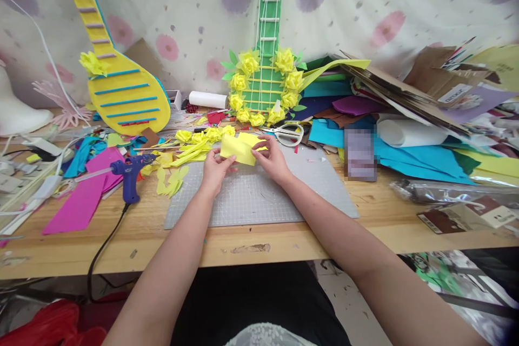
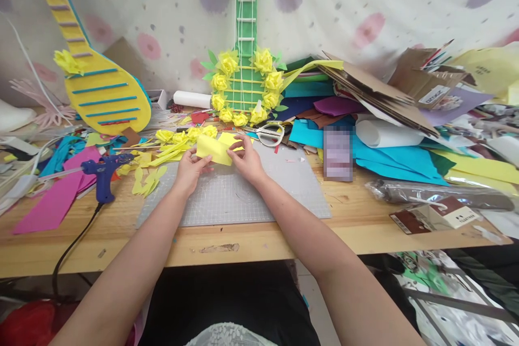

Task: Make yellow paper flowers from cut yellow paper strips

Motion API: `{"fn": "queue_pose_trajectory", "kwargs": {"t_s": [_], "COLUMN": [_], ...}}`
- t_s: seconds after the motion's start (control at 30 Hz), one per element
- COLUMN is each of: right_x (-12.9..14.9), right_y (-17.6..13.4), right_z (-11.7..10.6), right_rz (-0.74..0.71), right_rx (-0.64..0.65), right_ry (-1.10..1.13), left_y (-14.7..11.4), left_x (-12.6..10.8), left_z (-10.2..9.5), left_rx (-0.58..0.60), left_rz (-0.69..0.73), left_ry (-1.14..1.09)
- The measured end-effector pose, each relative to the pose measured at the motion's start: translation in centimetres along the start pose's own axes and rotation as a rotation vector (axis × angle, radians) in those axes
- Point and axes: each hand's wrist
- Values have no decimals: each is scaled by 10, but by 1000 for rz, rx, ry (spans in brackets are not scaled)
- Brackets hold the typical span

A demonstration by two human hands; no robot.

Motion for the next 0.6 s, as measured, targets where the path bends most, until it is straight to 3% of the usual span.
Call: {"fn": "queue_pose_trajectory", "kwargs": {"t_s": [0.3, 0.5, 0.6], "right_x": [-8, -2, 2], "right_y": [9, 6, 4], "right_z": [-3, -10, -12], "right_rz": [105, 49, -41], "right_rx": [-162, -11, 62], "right_ry": [61, 50, -15], "left_y": [-2, 1, 2], "left_x": [0, -10, -9], "left_z": [6, 1, -3], "left_rx": [44, 47, 46], "left_rz": [-8, -104, -77], "left_ry": [139, -3, 10]}}
Point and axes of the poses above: each hand's wrist, its own y-axis towards the middle knuckle, its own z-axis out of the palm, x = y × z, and after that the axes turned 2 degrees about x, right-handed
